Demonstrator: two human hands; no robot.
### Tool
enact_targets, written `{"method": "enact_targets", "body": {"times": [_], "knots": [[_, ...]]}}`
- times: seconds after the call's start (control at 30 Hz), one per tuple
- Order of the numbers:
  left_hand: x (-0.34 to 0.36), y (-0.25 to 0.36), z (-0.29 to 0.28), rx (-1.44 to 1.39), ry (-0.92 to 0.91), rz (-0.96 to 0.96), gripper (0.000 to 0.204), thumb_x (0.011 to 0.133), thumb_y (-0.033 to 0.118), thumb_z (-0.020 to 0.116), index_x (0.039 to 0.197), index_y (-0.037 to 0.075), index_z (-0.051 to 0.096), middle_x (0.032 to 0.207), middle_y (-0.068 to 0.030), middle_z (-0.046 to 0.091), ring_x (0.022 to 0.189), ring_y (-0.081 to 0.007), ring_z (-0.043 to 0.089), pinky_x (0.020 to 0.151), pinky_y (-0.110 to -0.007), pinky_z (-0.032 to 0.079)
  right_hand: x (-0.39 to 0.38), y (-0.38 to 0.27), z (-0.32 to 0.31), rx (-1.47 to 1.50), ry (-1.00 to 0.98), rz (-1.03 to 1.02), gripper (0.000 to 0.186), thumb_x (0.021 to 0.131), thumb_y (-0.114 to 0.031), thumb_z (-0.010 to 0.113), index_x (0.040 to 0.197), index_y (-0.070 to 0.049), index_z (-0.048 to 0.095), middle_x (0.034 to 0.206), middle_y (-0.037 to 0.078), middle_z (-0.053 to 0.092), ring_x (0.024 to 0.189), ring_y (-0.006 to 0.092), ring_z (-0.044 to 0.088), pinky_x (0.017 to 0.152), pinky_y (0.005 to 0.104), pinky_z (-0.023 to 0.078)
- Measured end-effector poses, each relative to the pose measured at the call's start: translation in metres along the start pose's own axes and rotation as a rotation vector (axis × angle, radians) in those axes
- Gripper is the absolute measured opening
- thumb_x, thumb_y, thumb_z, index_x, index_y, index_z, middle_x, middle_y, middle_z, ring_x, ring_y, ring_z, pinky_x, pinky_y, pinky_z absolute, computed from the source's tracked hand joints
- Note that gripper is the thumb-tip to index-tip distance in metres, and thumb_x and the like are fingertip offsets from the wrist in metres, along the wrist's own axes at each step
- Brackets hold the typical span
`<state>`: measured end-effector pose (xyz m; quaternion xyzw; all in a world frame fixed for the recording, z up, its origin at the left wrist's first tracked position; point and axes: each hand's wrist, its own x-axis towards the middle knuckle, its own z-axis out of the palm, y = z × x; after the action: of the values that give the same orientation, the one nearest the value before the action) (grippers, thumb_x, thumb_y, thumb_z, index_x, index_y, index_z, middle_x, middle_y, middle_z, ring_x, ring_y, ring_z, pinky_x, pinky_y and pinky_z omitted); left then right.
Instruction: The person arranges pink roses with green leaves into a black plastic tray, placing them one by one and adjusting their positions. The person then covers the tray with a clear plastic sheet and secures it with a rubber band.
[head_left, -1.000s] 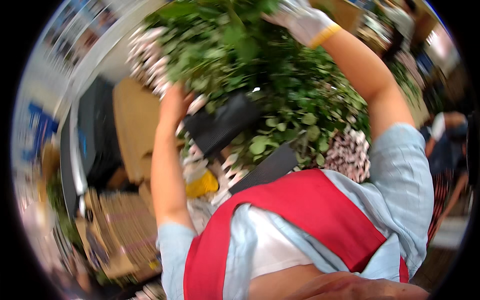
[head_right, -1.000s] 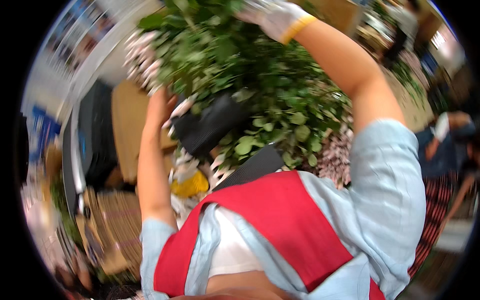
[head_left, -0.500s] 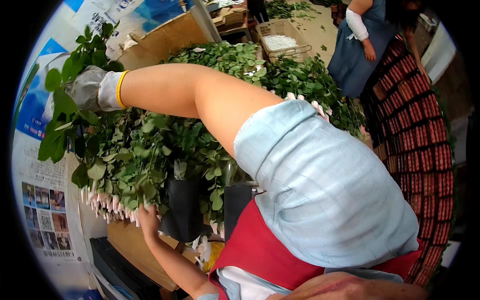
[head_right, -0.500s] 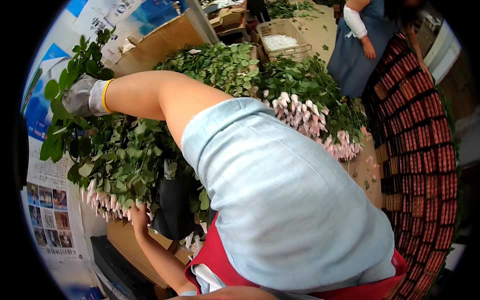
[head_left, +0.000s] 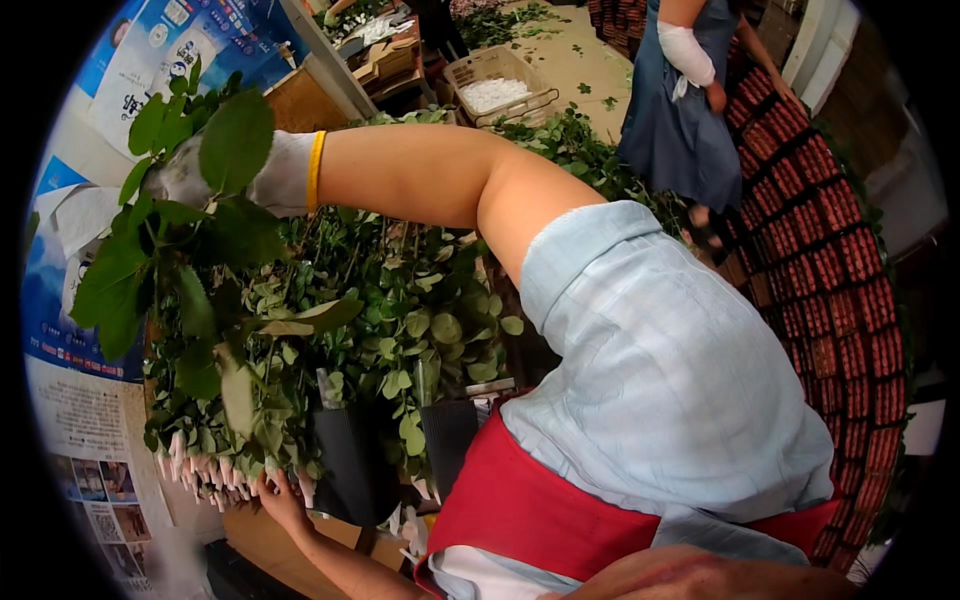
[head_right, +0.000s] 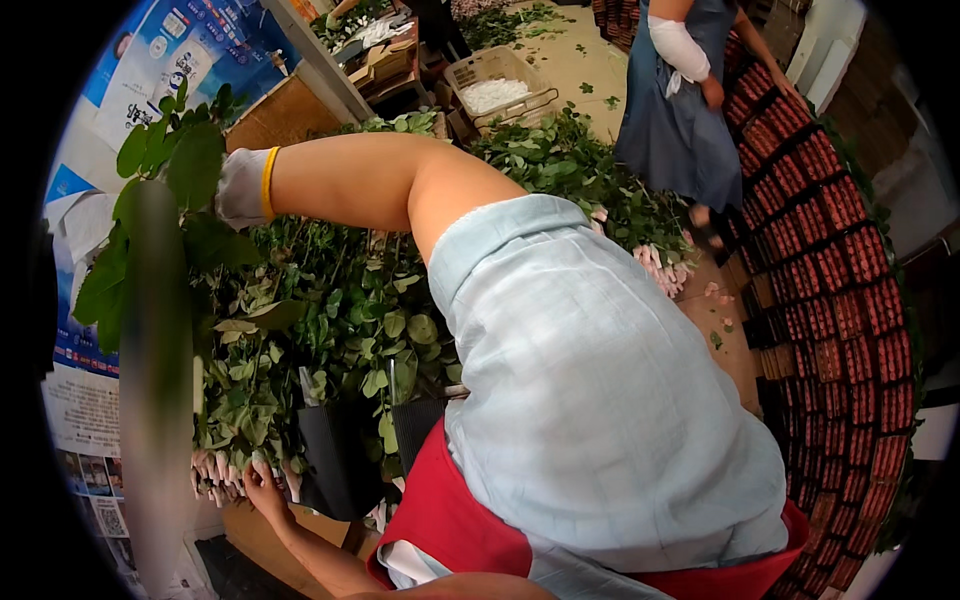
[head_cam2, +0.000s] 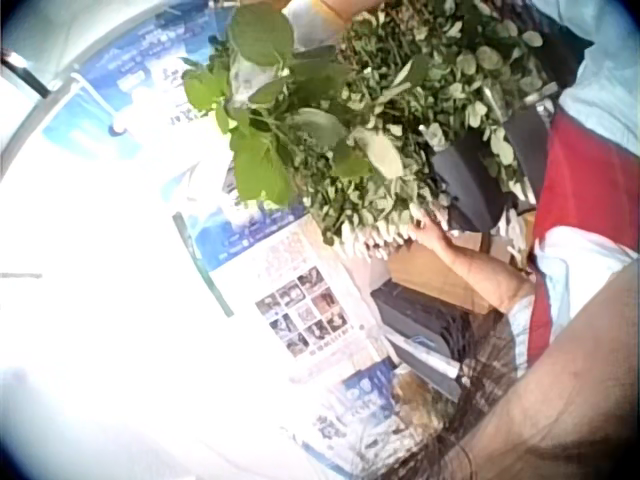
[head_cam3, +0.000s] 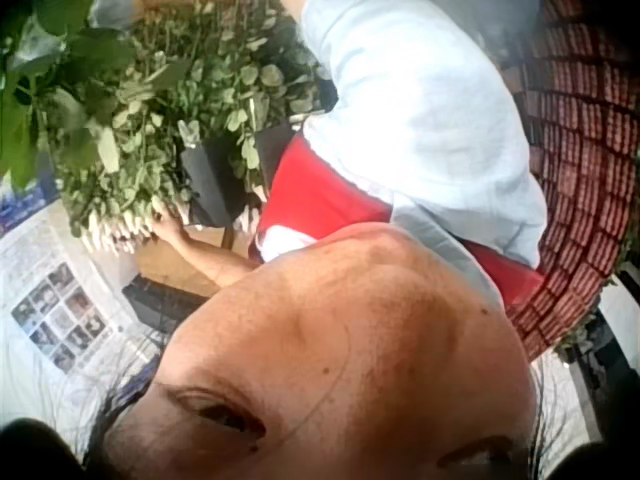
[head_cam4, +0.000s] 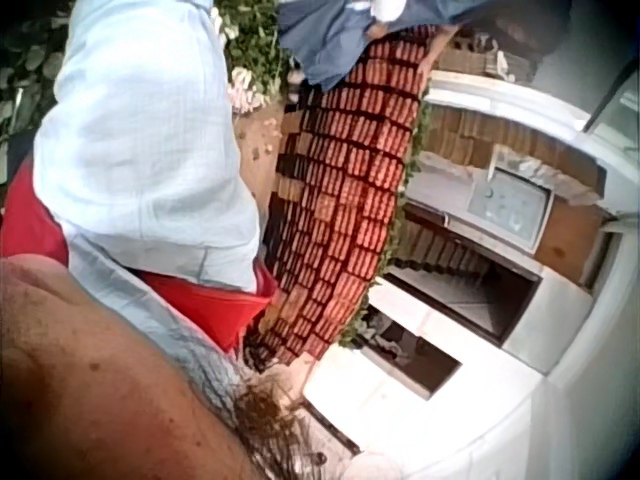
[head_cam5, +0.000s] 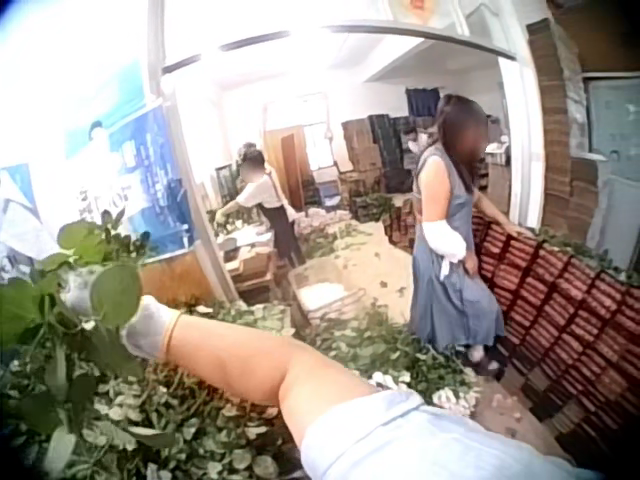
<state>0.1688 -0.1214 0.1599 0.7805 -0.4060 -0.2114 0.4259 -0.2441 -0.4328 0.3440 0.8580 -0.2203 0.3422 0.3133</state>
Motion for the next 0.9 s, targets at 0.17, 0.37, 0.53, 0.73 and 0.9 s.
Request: {"method": "enact_targets", "body": {"times": [0.17, 0.37, 0.53, 0.73, 0.9], "knots": [[0.000, -0.007, 0.000, -0.099, 0.168, 0.005, 0.048, 0.097, 0.020, 0.065, 0.138, 0.001, 0.051, 0.108, -0.0065, 0.062, 0.079, -0.0103, 0.055, 0.066, -0.024, 0.047, -0.010, 0.010, -0.006, 0.050, 0.021, 0.067, 0.019, 0.083, -0.025, 0.057, 0.084, -0.016, 0.074, 0.091, 0.005, 0.073, 0.087, 0.0271, 0.070, 0.072, 0.0412, 0.056], [0.007, -0.022, -0.002, -0.669, 0.046, -0.141, 0.048, 0.098, 0.017, 0.062, 0.141, 0.001, 0.048, 0.116, -0.0089, 0.063, 0.095, -0.0157, 0.061, 0.087, -0.029, 0.053, -0.081, 0.016, -0.007, 0.087, -0.074, 0.057, 0.022, 0.084, -0.026, 0.056, 0.083, -0.012, 0.073, 0.087, 0.008, 0.073, 0.083, 0.0290, 0.071, 0.071, 0.0427, 0.057], [0.019, -0.052, -0.014, -0.838, 0.038, -0.123, 0.046, 0.098, 0.015, 0.062, 0.139, -0.003, 0.048, 0.118, -0.0102, 0.063, 0.099, -0.0176, 0.062, 0.091, -0.028, 0.054, -0.083, 0.010, -0.076, -0.051, -0.470, 0.290, 0.024, 0.084, -0.021, 0.055, 0.093, -0.009, 0.074, 0.096, 0.011, 0.074, 0.094, 0.0289, 0.071, 0.079, 0.0390, 0.057], [0.013, -0.048, -0.018, -0.828, 0.026, -0.203, 0.042, 0.098, 0.015, 0.063, 0.134, -0.003, 0.051, 0.118, -0.0117, 0.064, 0.102, -0.0189, 0.062, 0.092, -0.028, 0.054, -0.122, 0.037, -0.095, -0.133, -0.395, 0.514, 0.040, 0.084, -0.043, 0.066, 0.099, -0.006, 0.073, 0.087, 0.014, 0.071, 0.084, 0.0269, 0.069, 0.077, 0.0383, 0.057], [0.033, -0.064, -0.022, -0.864, -0.060, -0.180, 0.032, 0.097, 0.015, 0.064, 0.123, -0.003, 0.056, 0.109, -0.0116, 0.066, 0.097, -0.0183, 0.065, 0.086, -0.025, 0.057, -0.187, 0.053, -0.135, -0.185, -0.437, 0.622, 0.040, 0.085, -0.041, 0.066, 0.099, -0.005, 0.073, 0.087, 0.014, 0.070, 0.083, 0.0262, 0.068, 0.076, 0.0380, 0.056]]}}
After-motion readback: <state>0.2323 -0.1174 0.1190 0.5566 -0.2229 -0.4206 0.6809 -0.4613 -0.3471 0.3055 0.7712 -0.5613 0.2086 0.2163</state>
